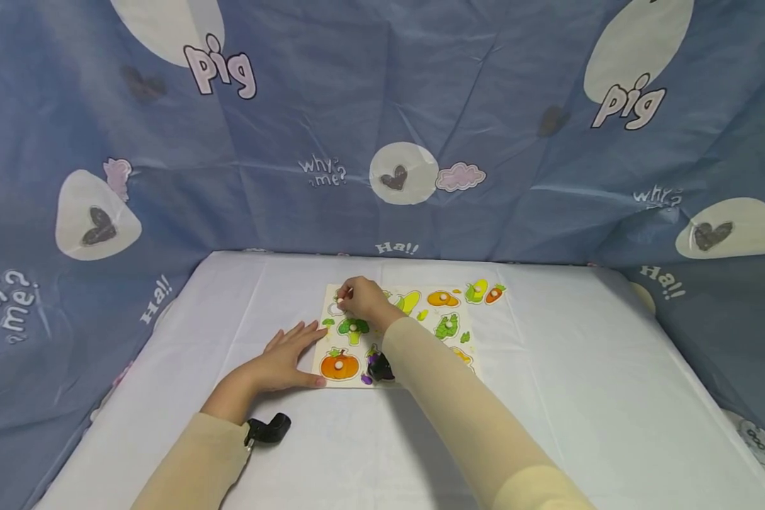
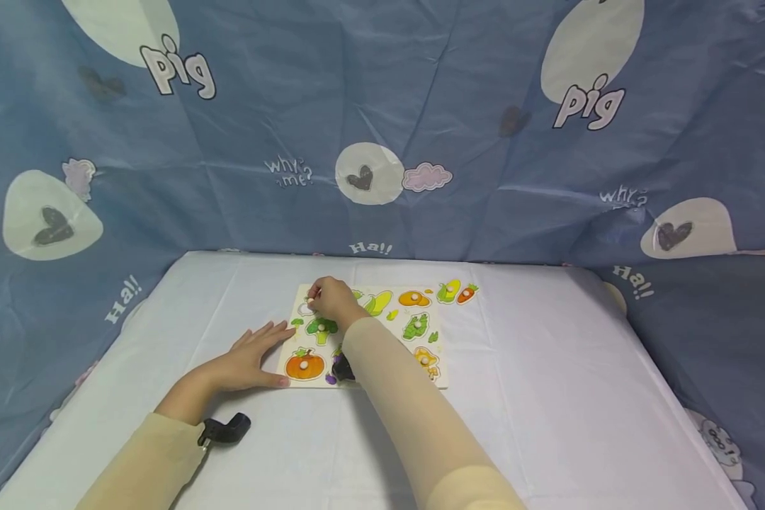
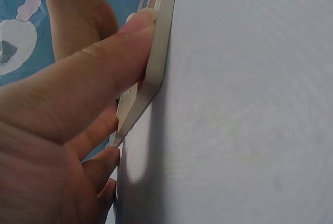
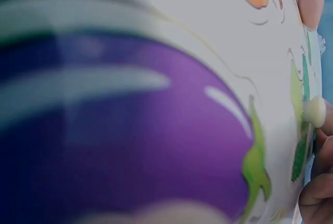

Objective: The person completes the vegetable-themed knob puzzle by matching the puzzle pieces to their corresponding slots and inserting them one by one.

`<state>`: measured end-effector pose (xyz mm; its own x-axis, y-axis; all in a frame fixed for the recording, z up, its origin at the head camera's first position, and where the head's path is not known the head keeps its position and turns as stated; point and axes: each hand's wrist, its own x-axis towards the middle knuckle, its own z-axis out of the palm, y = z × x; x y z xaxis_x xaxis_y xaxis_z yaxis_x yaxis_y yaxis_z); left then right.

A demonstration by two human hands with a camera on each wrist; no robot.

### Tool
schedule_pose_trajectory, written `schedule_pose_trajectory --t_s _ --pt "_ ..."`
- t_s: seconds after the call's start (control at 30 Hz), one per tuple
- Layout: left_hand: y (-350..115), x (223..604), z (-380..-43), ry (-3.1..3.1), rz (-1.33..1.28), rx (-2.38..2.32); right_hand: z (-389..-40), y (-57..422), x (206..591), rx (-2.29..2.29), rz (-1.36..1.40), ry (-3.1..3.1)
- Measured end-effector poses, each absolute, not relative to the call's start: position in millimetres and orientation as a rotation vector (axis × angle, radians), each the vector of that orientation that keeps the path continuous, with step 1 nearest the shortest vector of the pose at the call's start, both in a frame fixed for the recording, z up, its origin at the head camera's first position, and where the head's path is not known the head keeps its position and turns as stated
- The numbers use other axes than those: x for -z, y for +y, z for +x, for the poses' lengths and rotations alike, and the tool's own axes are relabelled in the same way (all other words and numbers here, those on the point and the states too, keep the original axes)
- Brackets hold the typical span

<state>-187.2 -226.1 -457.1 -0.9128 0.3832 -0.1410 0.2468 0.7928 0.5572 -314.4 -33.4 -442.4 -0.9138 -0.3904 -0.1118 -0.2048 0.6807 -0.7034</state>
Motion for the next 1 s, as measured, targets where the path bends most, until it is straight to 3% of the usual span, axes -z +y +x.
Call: schedule_pose_trajectory --t_s 0.4,1.0 --pt "-225 457 -186 2.737 0.494 -0.798 -314 -32 444 1.116 -0.45 2.584" --pt "-225 455 -188 2.736 0.47 -0.78 -301 4 396 0.986 -0.649 2.567"
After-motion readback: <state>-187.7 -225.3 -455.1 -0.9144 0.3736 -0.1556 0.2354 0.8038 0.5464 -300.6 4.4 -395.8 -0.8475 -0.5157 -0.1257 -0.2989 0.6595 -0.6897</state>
